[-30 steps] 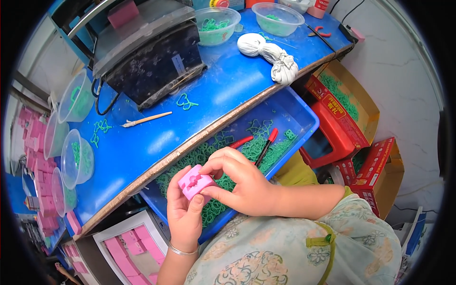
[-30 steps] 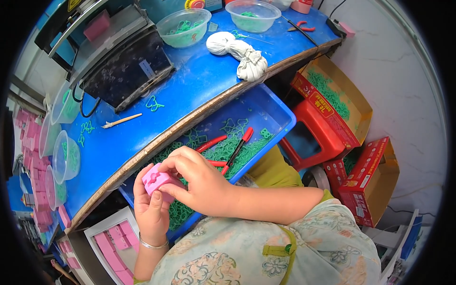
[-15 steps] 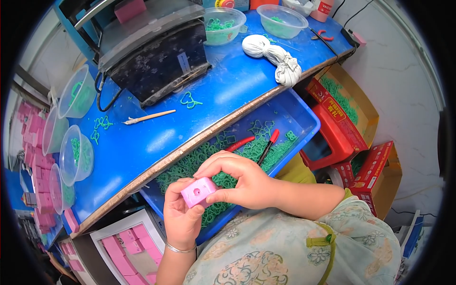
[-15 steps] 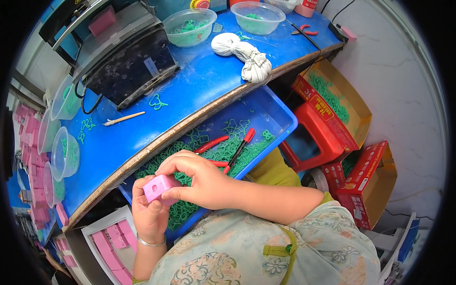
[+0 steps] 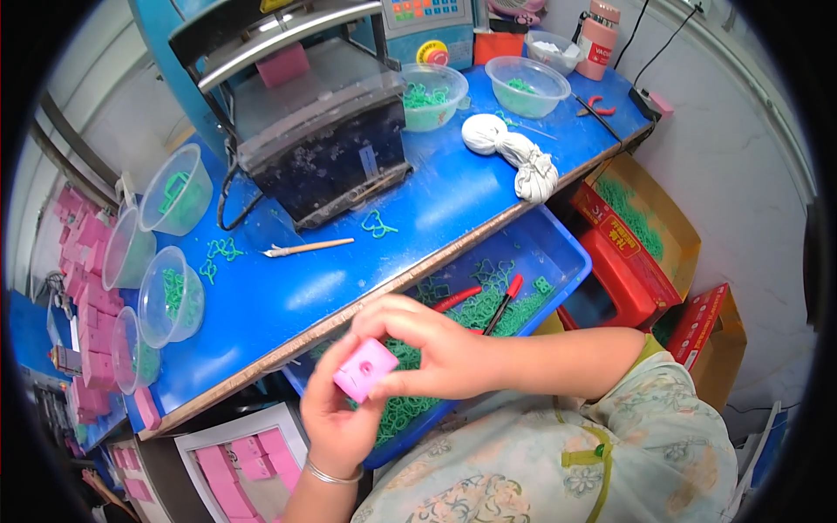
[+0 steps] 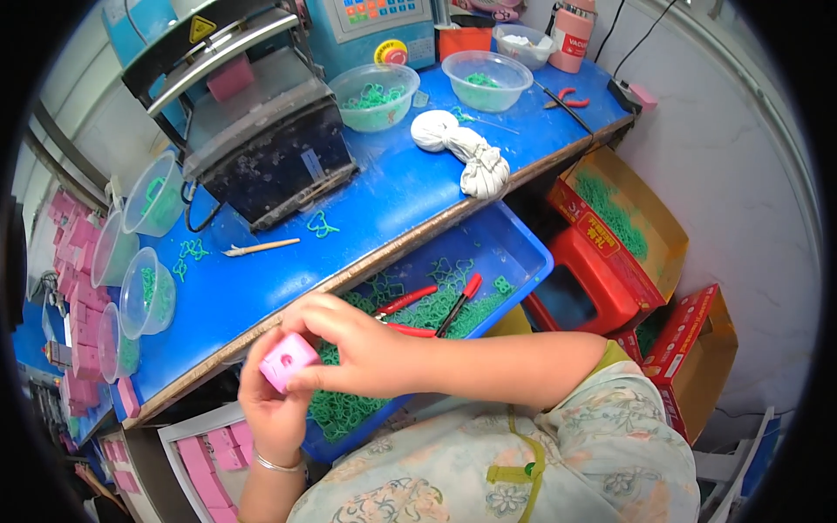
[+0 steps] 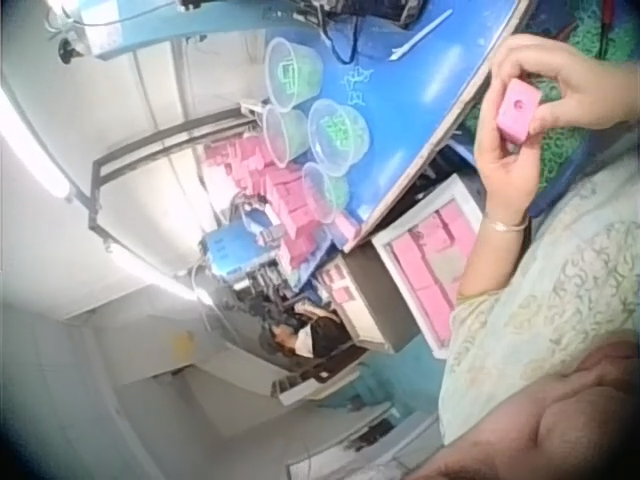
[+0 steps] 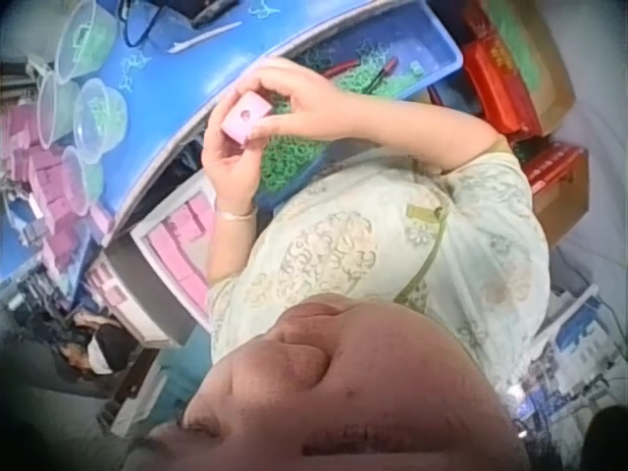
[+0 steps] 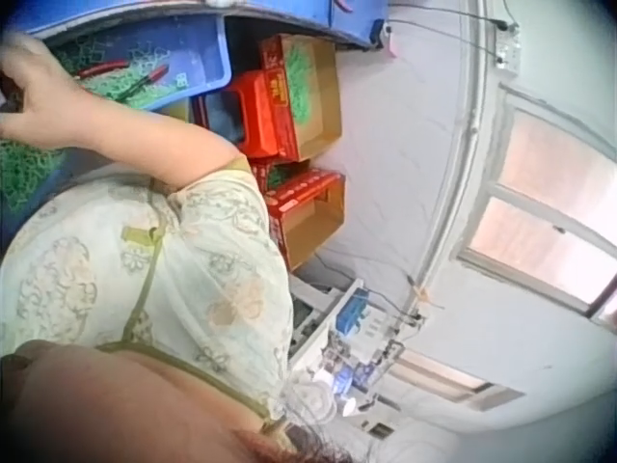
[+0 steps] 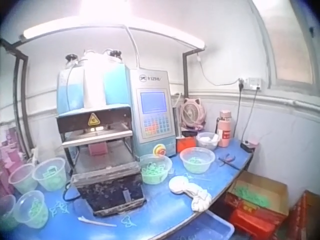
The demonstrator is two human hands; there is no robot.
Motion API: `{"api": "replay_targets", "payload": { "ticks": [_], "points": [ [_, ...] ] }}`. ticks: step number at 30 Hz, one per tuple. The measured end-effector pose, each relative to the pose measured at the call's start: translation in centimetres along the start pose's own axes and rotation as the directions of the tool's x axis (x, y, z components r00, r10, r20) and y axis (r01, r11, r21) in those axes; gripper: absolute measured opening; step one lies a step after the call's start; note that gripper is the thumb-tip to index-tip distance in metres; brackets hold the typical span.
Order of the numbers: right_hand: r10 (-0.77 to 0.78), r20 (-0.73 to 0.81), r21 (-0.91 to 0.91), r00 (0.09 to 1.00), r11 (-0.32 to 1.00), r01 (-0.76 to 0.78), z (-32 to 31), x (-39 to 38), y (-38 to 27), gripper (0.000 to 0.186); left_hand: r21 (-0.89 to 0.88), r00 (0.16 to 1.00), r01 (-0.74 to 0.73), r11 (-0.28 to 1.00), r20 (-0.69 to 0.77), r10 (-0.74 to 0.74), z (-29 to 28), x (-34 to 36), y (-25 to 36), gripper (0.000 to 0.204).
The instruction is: Extracting green wax jewelry patterns from rubber molds and using a wax injection machine to create new patterns.
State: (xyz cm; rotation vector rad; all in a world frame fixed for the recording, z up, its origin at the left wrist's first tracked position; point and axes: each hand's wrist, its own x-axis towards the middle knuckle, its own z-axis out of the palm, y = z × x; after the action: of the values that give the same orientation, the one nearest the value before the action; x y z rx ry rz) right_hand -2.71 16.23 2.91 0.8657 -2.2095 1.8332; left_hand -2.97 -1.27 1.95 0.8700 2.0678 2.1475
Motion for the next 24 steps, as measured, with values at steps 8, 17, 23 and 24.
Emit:
{"api": "replay_targets", "payload": {
  "ticks": [8, 17, 23, 24],
  "points": [
    [0.609, -0.189, 0.719, 0.771, 0.62, -0.313, -9.0, 10.6, -3.8, 0.058, 0.974, 0.999, 0.017, 0.227, -0.005, -0.052, -5.9, 5.7, 3.0, 0.084],
    [0.501, -0.034, 0.687, 0.865, 0.641, -0.344, -10.2, 7.7, -3.7, 0.042, 0.896, 0.999, 0.038, 0.443, -0.027, -0.033, -9.2, 6.0, 1.5, 0.074],
    [0.268, 0.348, 0.835, 0.899, 0.348, -0.426, -10.4, 1.2, -3.5, 0.044, 0.214, 0.923, 0.003, 0.977, -0.376, 0.079, -7.0, 4.3, 3.7, 0.088],
    [0.257, 0.422, 0.784, 0.869, 0.378, -0.492, -10.2, 0.7, -3.6, 0.048, 0.22, 0.914, -0.046, 0.974, -0.385, 0.13, -6.1, 4.3, 4.7, 0.091]
  ]
}}
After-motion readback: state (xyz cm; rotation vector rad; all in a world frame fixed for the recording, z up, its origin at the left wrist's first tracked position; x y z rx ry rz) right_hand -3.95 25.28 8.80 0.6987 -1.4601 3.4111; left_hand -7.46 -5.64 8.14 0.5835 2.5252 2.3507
